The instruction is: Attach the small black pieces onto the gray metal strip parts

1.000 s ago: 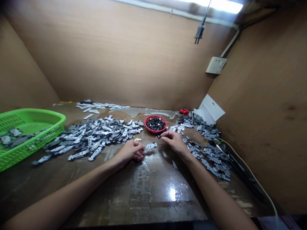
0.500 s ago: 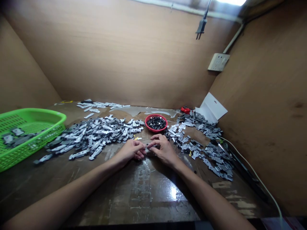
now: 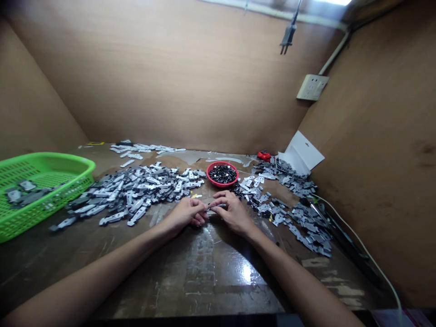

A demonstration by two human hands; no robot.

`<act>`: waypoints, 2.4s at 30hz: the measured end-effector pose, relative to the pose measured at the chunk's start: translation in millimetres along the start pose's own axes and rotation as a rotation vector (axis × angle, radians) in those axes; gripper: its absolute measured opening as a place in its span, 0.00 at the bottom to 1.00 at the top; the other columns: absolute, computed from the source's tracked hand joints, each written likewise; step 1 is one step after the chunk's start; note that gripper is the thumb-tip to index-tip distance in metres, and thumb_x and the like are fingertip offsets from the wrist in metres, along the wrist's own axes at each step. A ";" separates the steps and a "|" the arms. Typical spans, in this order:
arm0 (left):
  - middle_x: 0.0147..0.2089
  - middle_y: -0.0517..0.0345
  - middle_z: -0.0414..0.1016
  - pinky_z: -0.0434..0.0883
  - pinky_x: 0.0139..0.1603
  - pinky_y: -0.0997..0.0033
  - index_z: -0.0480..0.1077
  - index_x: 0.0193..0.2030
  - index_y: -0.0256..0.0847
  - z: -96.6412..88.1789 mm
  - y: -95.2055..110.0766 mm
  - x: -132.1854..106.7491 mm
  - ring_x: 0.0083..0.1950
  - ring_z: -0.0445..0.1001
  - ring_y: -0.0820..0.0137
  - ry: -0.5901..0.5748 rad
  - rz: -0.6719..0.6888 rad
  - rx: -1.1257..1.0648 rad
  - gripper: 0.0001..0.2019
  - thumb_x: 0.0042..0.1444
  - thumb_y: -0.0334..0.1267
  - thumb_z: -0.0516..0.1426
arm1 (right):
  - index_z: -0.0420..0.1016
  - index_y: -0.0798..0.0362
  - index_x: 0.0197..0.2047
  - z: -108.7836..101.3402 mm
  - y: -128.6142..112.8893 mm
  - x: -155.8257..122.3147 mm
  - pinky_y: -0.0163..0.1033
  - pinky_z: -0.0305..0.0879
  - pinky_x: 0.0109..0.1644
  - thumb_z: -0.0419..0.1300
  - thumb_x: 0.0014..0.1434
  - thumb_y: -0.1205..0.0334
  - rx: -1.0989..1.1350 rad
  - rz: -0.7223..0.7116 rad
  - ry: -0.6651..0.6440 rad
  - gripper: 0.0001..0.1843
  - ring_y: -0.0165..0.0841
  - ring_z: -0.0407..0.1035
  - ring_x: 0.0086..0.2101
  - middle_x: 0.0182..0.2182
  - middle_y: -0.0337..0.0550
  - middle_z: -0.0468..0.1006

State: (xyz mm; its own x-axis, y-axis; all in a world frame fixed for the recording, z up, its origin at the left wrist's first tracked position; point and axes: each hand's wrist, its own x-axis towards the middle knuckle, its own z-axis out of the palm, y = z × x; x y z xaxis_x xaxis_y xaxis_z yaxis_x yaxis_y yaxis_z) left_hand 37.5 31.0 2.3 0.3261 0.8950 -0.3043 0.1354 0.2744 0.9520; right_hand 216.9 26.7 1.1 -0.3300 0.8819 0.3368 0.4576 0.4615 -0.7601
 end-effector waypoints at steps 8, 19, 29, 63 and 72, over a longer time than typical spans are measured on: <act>0.27 0.50 0.75 0.66 0.22 0.79 0.69 0.27 0.32 -1.3 -0.8 0.6 0.22 0.72 0.75 -0.001 0.000 -0.028 0.13 0.47 0.44 0.58 | 0.78 0.49 0.36 -1.1 -2.1 -0.9 0.40 0.57 0.53 0.59 0.53 0.62 0.007 -0.017 0.031 0.07 0.33 0.64 0.46 0.44 0.43 0.70; 0.27 0.51 0.76 0.67 0.23 0.77 0.68 0.28 0.33 -1.2 -2.9 2.2 0.21 0.71 0.75 -0.027 -0.007 0.004 0.13 0.46 0.44 0.58 | 0.77 0.52 0.38 -43.8 17.5 8.0 0.40 0.61 0.45 0.55 0.56 0.58 -0.088 0.033 0.161 0.12 0.35 0.68 0.38 0.36 0.44 0.76; 0.25 0.52 0.75 0.65 0.23 0.77 0.69 0.27 0.33 0.6 -5.0 -2.8 0.22 0.73 0.72 -0.306 0.066 0.152 0.13 0.46 0.44 0.57 | 0.78 0.52 0.37 -25.3 0.4 0.6 0.38 0.64 0.42 0.58 0.54 0.58 0.020 0.002 -0.285 0.11 0.34 0.69 0.37 0.36 0.44 0.77; 0.25 0.51 0.74 0.66 0.24 0.77 0.70 0.27 0.32 1.9 -5.6 -3.8 0.23 0.73 0.72 -0.320 0.072 0.155 0.15 0.46 0.45 0.58 | 0.79 0.51 0.35 -19.4 -3.1 -3.3 0.36 0.63 0.40 0.57 0.54 0.62 -0.054 -0.041 -0.376 0.09 0.33 0.70 0.34 0.32 0.40 0.78; 0.24 0.53 0.74 0.65 0.22 0.78 0.68 0.26 0.33 1.0 -8.1 -0.2 0.22 0.73 0.73 -0.304 0.044 0.149 0.14 0.46 0.46 0.59 | 0.78 0.52 0.36 -76.2 45.1 7.6 0.40 0.62 0.44 0.55 0.54 0.65 -0.478 0.160 0.160 0.11 0.37 0.70 0.38 0.36 0.45 0.78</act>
State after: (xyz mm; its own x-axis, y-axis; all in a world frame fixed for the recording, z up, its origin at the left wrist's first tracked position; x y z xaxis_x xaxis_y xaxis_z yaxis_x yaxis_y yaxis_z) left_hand 37.4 28.3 -5.4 0.5956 0.7529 -0.2800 0.2429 0.1635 0.9562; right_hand 297.9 61.5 11.8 -0.1122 0.9313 0.3466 0.8298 0.2797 -0.4830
